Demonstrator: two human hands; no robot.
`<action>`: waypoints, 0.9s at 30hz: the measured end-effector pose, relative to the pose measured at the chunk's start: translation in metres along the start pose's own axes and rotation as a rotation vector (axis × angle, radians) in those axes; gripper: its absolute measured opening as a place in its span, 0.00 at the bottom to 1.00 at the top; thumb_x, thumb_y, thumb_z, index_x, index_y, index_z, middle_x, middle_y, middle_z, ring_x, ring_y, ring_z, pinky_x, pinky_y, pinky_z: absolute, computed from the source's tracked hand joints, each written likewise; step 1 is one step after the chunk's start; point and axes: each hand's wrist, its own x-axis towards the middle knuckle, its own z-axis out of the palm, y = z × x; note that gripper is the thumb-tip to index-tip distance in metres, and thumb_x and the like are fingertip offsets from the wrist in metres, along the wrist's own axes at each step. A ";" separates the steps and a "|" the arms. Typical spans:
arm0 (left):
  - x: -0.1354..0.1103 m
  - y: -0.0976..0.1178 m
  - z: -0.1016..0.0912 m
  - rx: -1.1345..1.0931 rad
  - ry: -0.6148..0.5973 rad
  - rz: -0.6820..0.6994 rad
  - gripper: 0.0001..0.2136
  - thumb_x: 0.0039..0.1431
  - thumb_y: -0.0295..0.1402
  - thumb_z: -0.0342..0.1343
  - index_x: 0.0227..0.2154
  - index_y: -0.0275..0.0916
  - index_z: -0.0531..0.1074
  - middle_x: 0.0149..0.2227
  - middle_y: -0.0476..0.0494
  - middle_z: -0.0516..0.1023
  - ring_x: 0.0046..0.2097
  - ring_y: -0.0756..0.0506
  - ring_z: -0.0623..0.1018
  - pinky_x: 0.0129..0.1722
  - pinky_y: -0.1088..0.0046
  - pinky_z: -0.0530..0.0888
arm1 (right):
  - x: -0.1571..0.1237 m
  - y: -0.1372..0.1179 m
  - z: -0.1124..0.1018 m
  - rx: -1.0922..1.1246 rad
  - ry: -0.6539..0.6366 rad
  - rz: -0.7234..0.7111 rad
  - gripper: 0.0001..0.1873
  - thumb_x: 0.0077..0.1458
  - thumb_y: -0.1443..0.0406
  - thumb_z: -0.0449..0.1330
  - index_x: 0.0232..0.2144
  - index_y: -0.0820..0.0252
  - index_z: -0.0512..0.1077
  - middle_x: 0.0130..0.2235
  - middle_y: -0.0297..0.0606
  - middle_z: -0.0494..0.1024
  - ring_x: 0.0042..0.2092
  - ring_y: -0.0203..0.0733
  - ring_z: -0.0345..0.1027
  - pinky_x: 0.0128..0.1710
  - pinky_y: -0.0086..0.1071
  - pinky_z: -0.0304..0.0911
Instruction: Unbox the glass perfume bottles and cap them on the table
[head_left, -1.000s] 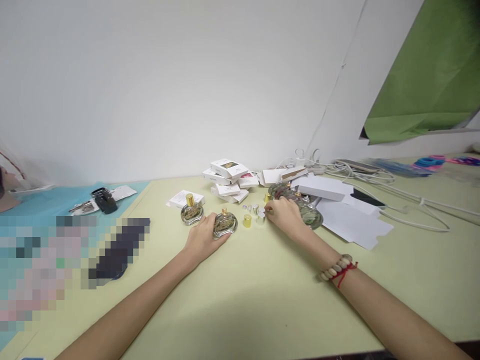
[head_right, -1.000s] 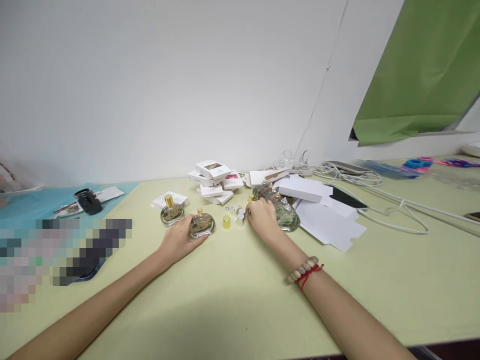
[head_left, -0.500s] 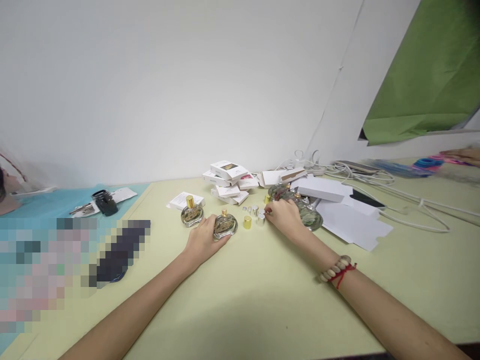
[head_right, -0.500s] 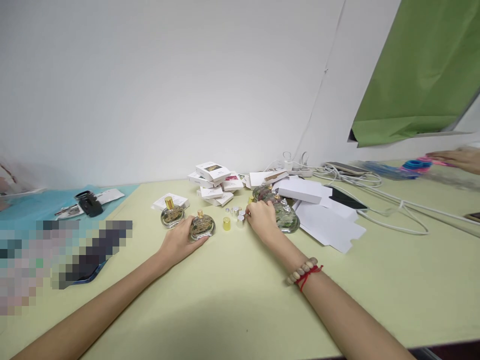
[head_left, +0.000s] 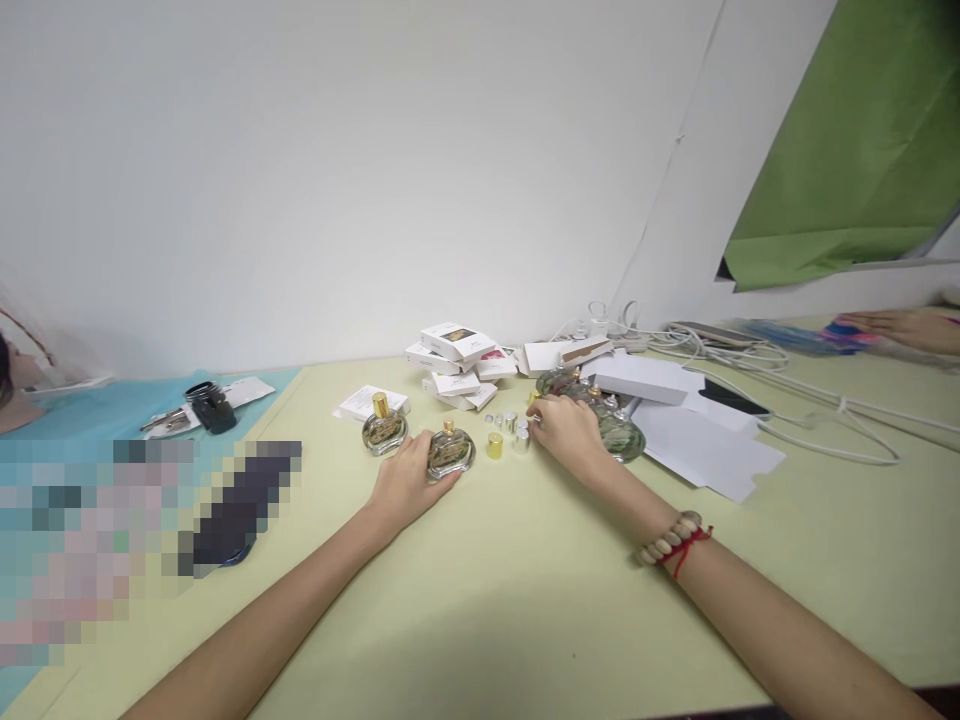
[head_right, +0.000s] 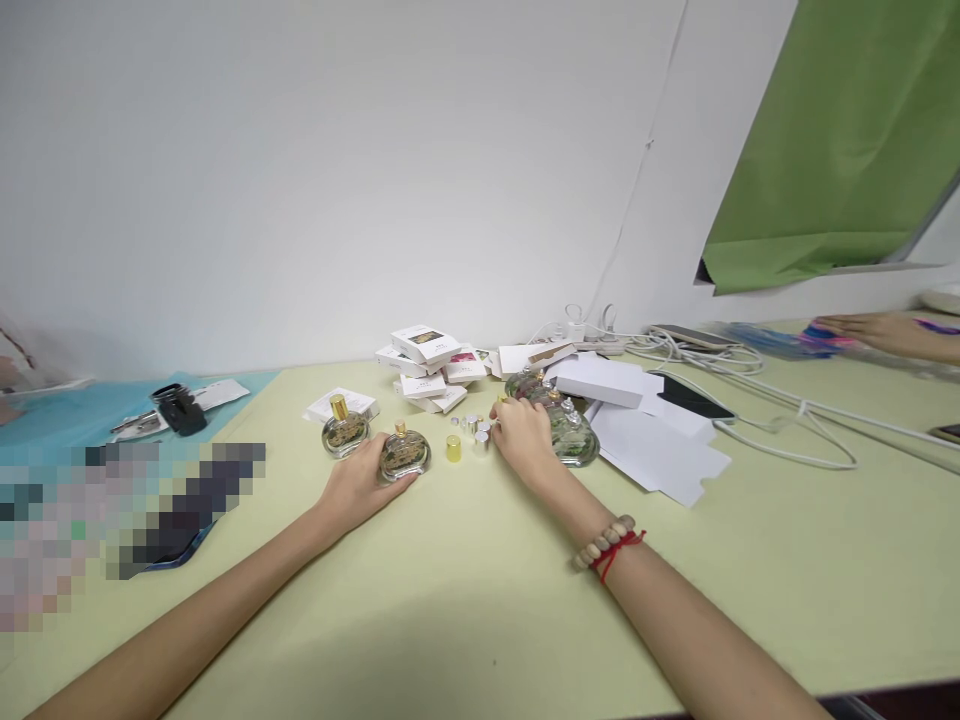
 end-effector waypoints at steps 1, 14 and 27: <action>0.000 0.000 0.000 0.001 0.000 0.002 0.15 0.52 0.44 0.50 0.37 0.41 0.59 0.34 0.46 0.71 0.39 0.44 0.72 0.31 0.71 0.66 | 0.000 0.000 0.000 0.018 0.044 -0.004 0.12 0.52 0.68 0.50 0.35 0.58 0.72 0.37 0.41 0.74 0.38 0.43 0.66 0.34 0.33 0.51; 0.000 0.000 -0.001 -0.005 -0.003 0.000 0.14 0.52 0.43 0.51 0.36 0.41 0.59 0.34 0.46 0.71 0.39 0.44 0.72 0.31 0.71 0.66 | 0.000 -0.016 -0.006 0.487 0.274 -0.263 0.15 0.59 0.61 0.45 0.42 0.56 0.68 0.40 0.39 0.73 0.41 0.41 0.66 0.40 0.34 0.61; 0.000 0.000 0.000 0.018 0.000 0.013 0.14 0.52 0.44 0.50 0.36 0.41 0.59 0.34 0.46 0.71 0.39 0.44 0.71 0.31 0.71 0.66 | -0.004 -0.020 -0.006 0.581 0.178 -0.411 0.11 0.56 0.67 0.48 0.40 0.57 0.68 0.41 0.40 0.71 0.43 0.40 0.65 0.42 0.33 0.60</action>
